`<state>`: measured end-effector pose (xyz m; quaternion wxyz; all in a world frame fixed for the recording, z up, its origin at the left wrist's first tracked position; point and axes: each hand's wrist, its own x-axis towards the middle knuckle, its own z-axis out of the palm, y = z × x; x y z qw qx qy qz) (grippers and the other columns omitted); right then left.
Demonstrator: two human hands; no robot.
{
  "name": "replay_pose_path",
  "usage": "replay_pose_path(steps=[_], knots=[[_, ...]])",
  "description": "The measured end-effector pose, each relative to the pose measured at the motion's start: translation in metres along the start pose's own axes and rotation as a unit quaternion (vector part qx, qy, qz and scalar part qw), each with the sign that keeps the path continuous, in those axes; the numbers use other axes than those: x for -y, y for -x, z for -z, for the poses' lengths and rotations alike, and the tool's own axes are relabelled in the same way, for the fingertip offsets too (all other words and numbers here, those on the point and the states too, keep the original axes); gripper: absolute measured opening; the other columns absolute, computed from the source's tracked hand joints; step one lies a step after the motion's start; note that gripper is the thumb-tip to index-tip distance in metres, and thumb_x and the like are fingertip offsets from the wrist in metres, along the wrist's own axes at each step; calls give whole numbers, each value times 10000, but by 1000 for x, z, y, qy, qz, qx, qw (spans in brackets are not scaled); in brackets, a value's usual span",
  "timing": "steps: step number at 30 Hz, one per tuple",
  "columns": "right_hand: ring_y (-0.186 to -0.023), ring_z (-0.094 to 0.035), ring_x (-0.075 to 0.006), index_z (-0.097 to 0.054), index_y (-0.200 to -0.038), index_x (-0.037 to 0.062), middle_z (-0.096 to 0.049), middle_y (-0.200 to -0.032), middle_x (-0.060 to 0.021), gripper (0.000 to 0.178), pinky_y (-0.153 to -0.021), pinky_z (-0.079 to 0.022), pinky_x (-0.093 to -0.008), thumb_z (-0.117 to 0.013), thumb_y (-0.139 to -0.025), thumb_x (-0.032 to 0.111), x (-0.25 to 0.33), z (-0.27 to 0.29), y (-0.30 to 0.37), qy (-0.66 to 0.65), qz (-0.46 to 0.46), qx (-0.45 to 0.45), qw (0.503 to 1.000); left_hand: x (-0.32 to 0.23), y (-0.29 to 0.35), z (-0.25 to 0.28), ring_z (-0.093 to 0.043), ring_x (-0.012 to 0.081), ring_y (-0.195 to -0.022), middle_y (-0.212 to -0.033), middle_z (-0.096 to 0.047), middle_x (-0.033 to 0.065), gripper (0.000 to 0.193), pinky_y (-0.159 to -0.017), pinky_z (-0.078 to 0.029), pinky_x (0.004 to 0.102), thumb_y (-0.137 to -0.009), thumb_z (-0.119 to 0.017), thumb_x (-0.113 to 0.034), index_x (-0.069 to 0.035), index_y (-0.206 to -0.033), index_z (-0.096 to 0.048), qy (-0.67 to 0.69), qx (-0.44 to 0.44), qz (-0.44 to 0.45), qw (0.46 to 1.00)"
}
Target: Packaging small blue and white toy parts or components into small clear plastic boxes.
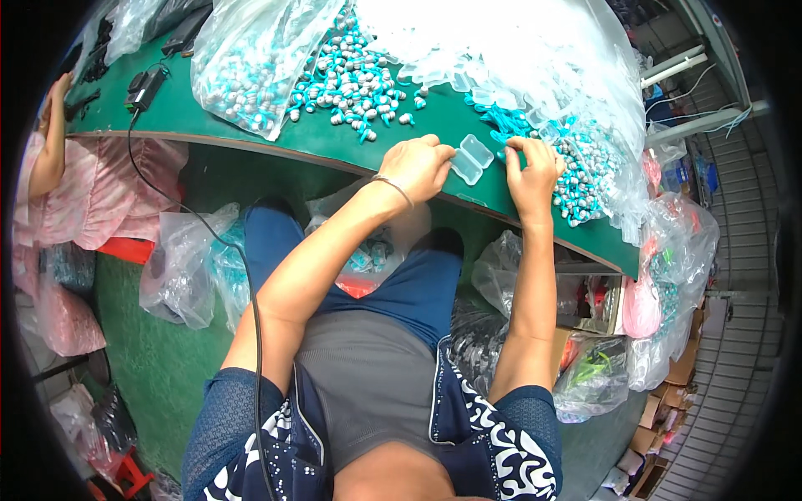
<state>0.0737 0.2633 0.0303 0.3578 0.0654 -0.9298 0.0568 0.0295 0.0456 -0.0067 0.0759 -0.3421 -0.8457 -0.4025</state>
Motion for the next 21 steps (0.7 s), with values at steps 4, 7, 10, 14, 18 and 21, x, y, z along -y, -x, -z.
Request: replay_pose_path(steps=[4, 7, 10, 14, 18, 21], knots=[[-894, -626, -212, -676, -868, 132, -677, -884, -5, 74, -936, -337, -417, -711, -810, 103, 6, -3, 6, -21, -11, 8, 1000, -4, 1, 1, -652, 337, -848, -899, -638, 111, 185, -758, -527, 447, -883, -623, -174, -100, -1027, -714, -3, -2, -3, 1000], [-883, -637, -226, -696, -903, 107, -684, -875, -33, 110, -878, -403, -400, -715, -802, 68, -7, -14, 11, -46, -60, -1, 997, -4, 4, -3, -650, 338, -845, -889, -636, 111, 178, -757, -527, 443, -878, -629, -168, -95, -1017, -713, -12, -15, -12, 1000], [-849, -646, -245, -702, -902, 88, -686, -873, -57, 112, -793, -455, -385, -705, -802, 39, 5, -5, 11, -210, -138, -44, 967, -3, 5, -4, -647, 337, -841, -876, -633, 111, 173, -754, -525, 441, -870, -639, -161, -89, -1010, -712, 0, -37, -35, 999], [-858, -634, -236, -693, -903, 107, -681, -884, -47, 123, -802, -428, -370, -714, -789, 64, 33, -1, 21, -159, -36, 14, 987, 0, 8, -6, -642, 332, -843, -865, -629, 115, 176, -755, -522, 440, -860, -647, -154, -80, -1006, -709, -2, -44, -36, 998], [-868, -626, -239, -686, -897, 112, -674, -879, -31, 129, -832, -401, -376, -728, -780, 78, 35, -13, 32, -141, -41, 18, 989, -1, 8, -7, -640, 328, -854, -864, -630, 117, 179, -764, -519, 437, -855, -650, -155, -76, -1005, -707, -3, -49, -38, 998], [-863, -626, -243, -692, -900, 112, -671, -882, -29, 126, -833, -401, -381, -729, -783, 81, 34, -19, 28, -136, -27, -5, 990, -1, 7, -8, -640, 328, -857, -865, -631, 116, 181, -769, -519, 436, -853, -651, -157, -74, -1004, -706, -5, -50, -40, 998]])
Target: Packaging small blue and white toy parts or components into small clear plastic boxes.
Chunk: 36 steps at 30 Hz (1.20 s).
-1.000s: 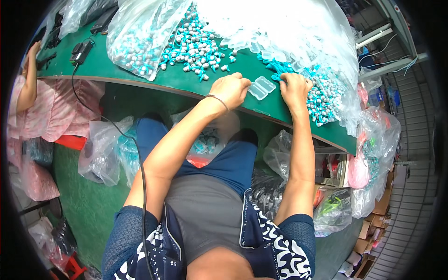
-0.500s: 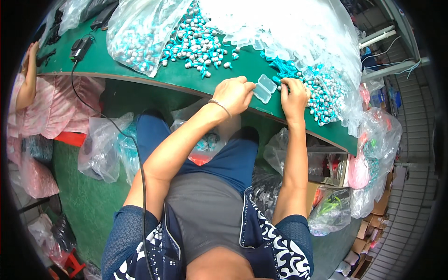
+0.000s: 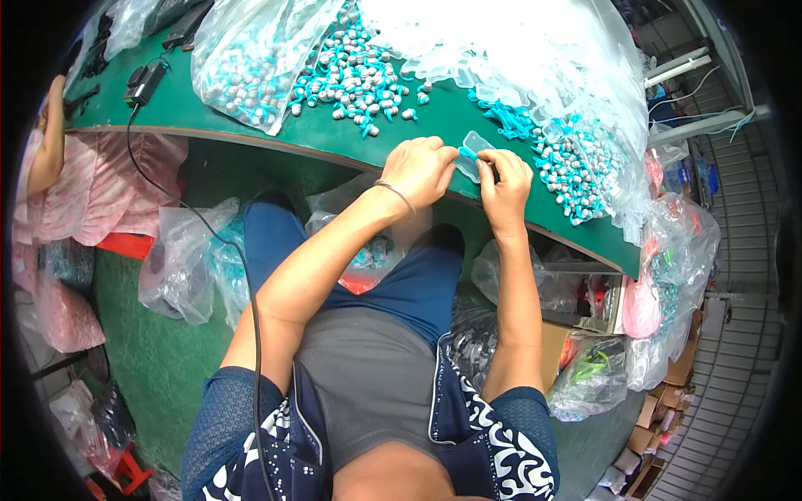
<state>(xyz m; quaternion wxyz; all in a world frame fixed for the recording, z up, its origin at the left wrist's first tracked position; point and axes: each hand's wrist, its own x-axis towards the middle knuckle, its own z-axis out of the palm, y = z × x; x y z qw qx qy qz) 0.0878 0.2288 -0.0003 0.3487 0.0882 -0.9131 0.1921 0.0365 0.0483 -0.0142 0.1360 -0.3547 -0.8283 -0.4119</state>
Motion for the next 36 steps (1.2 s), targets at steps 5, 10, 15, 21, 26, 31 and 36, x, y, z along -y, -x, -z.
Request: replay_pose_path(steps=[5, 10, 15, 21, 26, 31, 36], knots=[[-910, -608, -234, -709, -932, 125, -658, -925, -21, 153, -843, -391, -385, -735, -783, 98, 6, 7, 0, 39, -3, 52, 998, 1, 1, -2, -640, 325, -854, -864, -631, 112, 179, -769, -518, 436, -852, -650, -158, -75, -1000, -706, 0, -11, -3, 1000], [-934, -593, -221, -717, -950, 140, -646, -927, -14, 176, -850, -378, -396, -742, -778, 112, 12, 10, 0, 47, -14, 48, 998, 2, 2, -3, -643, 316, -851, -855, -630, 106, 172, -767, -520, 431, -850, -651, -156, -80, -993, -708, -7, -22, -12, 1000], [-910, -592, -213, -729, -926, 158, -641, -892, 6, 152, -843, -371, -398, -745, -778, 128, 5, 6, -7, 81, 24, 72, 994, 3, 3, -4, -641, 310, -845, -845, -627, 101, 168, -763, -520, 425, -845, -657, -150, -82, -989, -710, 1, -31, -16, 999], [-905, -595, -207, -733, -864, 162, -638, -874, 12, 103, -846, -366, -413, -755, -769, 195, -13, 4, -13, 21, -21, 129, 991, 4, 3, -5, -641, 308, -840, -844, -628, 101, 163, -761, -519, 425, -842, -660, -145, -77, -982, -709, 0, -34, -18, 999], [-898, -604, -210, -733, -875, 150, -655, -875, 0, 97, -860, -367, -411, -735, -782, 178, -3, 6, -18, 28, -23, 111, 993, 5, 3, -4, -638, 310, -838, -839, -625, 102, 157, -762, -518, 428, -843, -656, -138, -71, -976, -706, 1, -34, -18, 999], [-820, -642, -229, -725, -886, 99, -691, -875, -45, 101, -755, -458, -379, -720, -785, 95, -14, 11, -17, -44, -25, 12, 999, 4, 3, -5, -640, 323, -841, -850, -632, 117, 166, -762, -520, 428, -852, -640, -129, -69, -996, -695, 13, -30, -20, 999], [-727, -660, -224, -721, -945, 70, -690, -869, -76, 141, -687, -506, -345, -700, -806, 74, -53, 25, -8, 10, -128, 27, 991, 10, -2, 0, -646, 341, -854, -885, -646, 139, 165, -753, -520, 432, -870, -626, -115, -65, -1022, -665, 90, -34, 29, 995]])
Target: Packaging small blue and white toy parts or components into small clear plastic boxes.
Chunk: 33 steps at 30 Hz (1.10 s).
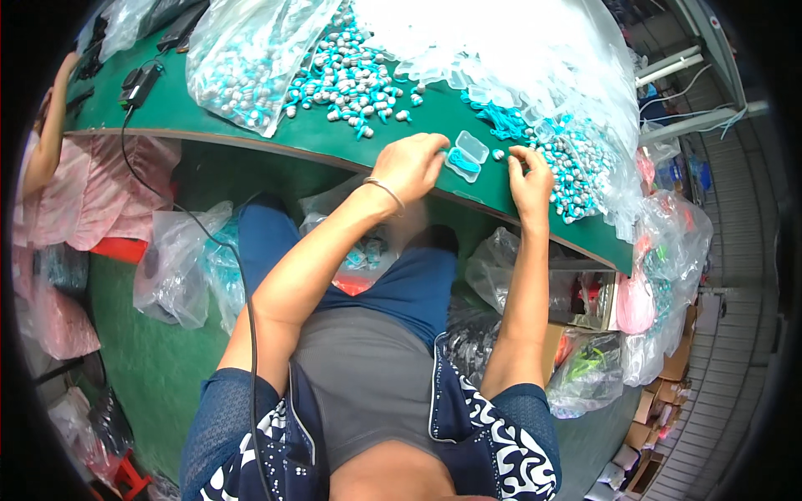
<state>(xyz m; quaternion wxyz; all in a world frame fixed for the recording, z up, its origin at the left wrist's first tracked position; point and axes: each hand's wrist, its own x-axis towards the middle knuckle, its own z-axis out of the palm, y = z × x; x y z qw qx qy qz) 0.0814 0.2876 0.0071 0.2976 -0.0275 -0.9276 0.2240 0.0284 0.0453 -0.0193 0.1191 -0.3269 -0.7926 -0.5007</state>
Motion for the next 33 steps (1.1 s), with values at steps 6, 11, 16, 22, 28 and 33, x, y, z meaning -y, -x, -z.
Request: replay_pose_path(steps=[6, 11, 16, 22, 28, 33], knots=[[-846, -648, -226, -718, -1019, 137, -667, -886, -41, 198, -745, -469, -393, -705, -822, 153, -8, -6, -1, 57, -34, 67, 995, -4, -5, 2, -650, 341, -869, -907, -644, 126, 119, -751, -522, 431, -883, -638, -130, -84, -990, -662, -59, 21, 37, 997], [-882, -642, -233, -720, -1011, 145, -670, -894, -37, 188, -775, -448, -409, -695, -825, 138, 5, -8, 1, 68, 11, 67, 995, -5, -8, 4, -652, 344, -868, -912, -651, 125, 109, -742, -521, 439, -887, -639, -133, -87, -982, -665, -106, 18, 60, 992], [-822, -671, -222, -708, -995, 93, -693, -879, -76, 174, -741, -495, -372, -692, -823, 69, 7, -9, 5, -18, -12, 30, 999, -3, -11, 2, -654, 351, -855, -917, -663, 138, 103, -751, -521, 448, -883, -647, -147, -86, -962, -672, -47, 16, 78, 996], [-785, -661, -243, -691, -941, 56, -693, -849, -77, 148, -721, -506, -369, -728, -798, 59, 7, -2, 28, -4, 7, 6, 1000, -3, -7, 1, -656, 350, -878, -923, -665, 135, 113, -768, -522, 445, -869, -654, -150, -77, -952, -678, -84, 24, 59, 994], [-887, -631, -239, -693, -903, 109, -684, -894, -30, 124, -806, -433, -395, -738, -789, 96, 4, 1, 36, 31, -19, 12, 999, -3, -7, 12, -653, 349, -871, -920, -654, 124, 116, -770, -519, 458, -842, -642, -115, -87, -945, -688, -78, 69, 56, 993], [-919, -623, -221, -694, -889, 129, -674, -907, -7, 103, -830, -397, -390, -743, -799, 137, 6, -1, 38, 49, -15, 0, 999, 3, 0, 18, -654, 327, -871, -885, -651, 115, 143, -757, -527, 415, -805, -668, -60, -70, -948, -679, -46, 62, 3, 997]])
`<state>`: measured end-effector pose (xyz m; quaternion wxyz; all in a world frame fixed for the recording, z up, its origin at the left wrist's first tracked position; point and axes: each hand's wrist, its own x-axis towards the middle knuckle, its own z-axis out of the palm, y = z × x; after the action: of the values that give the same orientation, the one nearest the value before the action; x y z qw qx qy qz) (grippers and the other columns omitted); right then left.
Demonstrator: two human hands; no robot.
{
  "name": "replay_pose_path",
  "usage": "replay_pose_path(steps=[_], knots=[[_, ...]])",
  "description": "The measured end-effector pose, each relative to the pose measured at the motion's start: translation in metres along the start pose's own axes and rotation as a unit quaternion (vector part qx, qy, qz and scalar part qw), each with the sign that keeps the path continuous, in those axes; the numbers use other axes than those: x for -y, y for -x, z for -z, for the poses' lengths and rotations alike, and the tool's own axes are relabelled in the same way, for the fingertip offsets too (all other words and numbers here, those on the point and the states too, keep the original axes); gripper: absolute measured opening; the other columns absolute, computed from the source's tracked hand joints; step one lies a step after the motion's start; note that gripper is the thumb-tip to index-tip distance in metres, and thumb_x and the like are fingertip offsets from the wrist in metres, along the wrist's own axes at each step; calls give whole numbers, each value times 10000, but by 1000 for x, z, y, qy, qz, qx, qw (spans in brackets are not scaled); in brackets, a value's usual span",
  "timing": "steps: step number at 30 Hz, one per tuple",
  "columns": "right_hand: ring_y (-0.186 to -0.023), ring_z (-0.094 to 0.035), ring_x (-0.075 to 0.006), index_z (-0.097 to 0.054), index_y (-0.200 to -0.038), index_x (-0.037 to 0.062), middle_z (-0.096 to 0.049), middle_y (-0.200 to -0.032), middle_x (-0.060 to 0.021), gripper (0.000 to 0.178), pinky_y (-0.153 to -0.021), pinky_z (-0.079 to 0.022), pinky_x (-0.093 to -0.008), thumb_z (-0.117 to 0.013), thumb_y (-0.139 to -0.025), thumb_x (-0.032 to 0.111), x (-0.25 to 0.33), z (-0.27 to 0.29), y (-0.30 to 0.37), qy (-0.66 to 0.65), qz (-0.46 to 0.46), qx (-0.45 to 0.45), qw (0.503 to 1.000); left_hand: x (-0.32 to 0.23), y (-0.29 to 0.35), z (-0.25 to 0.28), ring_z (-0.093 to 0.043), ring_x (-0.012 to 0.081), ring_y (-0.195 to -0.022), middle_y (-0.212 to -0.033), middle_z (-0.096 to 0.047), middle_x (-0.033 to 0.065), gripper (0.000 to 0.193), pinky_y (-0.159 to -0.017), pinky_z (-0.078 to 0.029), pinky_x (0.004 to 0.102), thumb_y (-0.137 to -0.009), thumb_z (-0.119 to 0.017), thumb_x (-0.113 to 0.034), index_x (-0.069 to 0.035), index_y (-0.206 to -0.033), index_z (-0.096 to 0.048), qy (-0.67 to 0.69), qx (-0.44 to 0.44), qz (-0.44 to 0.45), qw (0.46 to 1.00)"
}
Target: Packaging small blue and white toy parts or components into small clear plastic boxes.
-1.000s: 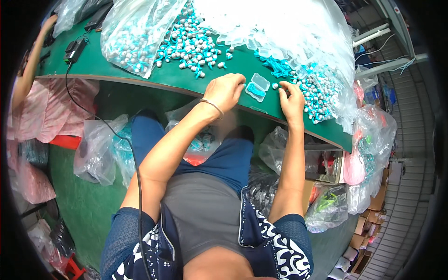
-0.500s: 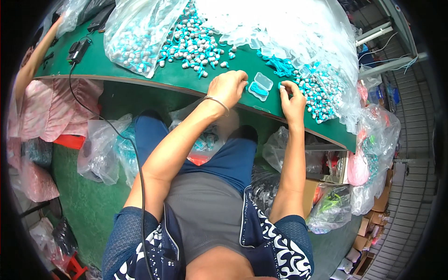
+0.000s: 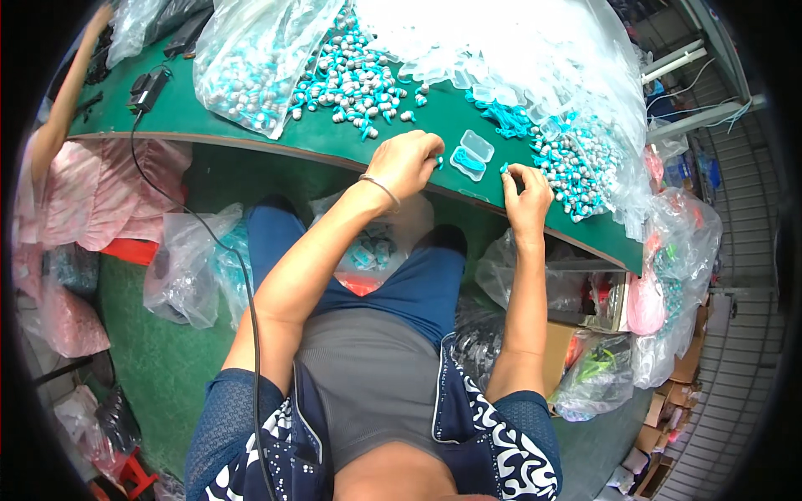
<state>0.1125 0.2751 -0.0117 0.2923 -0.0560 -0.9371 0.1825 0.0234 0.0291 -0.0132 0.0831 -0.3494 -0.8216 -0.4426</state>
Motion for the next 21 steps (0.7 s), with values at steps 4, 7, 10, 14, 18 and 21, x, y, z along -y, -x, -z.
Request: replay_pose_path(steps=[4, 7, 10, 14, 18, 21], knots=[[-929, -619, -216, -700, -890, 132, -667, -910, -4, 96, -838, -392, -391, -743, -812, 165, 0, -1, 3, 10, -14, -6, 1000, 2, 9, 3, -651, 320, -875, -890, -648, 116, 181, -750, -527, 407, -784, -675, -12, -62, -958, -671, 5, -9, -52, 999], [-914, -620, -211, -705, -895, 131, -669, -911, -3, 104, -845, -387, -389, -750, -811, 172, -2, 0, 4, 16, -8, -8, 1000, 6, 6, 8, -653, 318, -863, -891, -650, 115, 204, -743, -529, 401, -779, -681, 4, -54, -974, -668, 5, 23, -86, 996], [-878, -623, -211, -710, -884, 123, -676, -898, -8, 105, -828, -399, -384, -758, -795, 151, 4, 2, 3, -26, -2, -28, 999, 4, 1, 12, -658, 310, -833, -891, -653, 115, 210, -721, -534, 391, -779, -692, 3, -45, -981, -663, 14, 43, -89, 995], [-830, -624, -217, -715, -847, 105, -685, -868, -24, 100, -776, -429, -375, -765, -760, 107, 27, 8, -1, -121, 52, -41, 990, 6, -2, 10, -660, 288, -784, -884, -651, 115, 223, -686, -538, 380, -775, -710, -4, -39, -987, -653, 60, 53, -66, 995], [-865, -609, -207, -718, -843, 124, -675, -873, -16, 116, -807, -398, -370, -773, -742, 112, 45, 3, -1, -65, 99, -25, 993, -5, -12, -3, -655, 278, -771, -873, -644, 112, 216, -674, -536, 381, -759, -719, 4, -42, -955, -642, 85, -29, -124, 988], [-884, -602, -193, -715, -844, 137, -666, -871, 2, 112, -848, -365, -374, -774, -750, 125, 49, 1, -2, -38, 100, -18, 994, -9, -23, -15, -645, 300, -819, -866, -636, 110, 175, -698, -532, 391, -754, -709, 5, -48, -902, -632, 59, -56, -184, 980]])
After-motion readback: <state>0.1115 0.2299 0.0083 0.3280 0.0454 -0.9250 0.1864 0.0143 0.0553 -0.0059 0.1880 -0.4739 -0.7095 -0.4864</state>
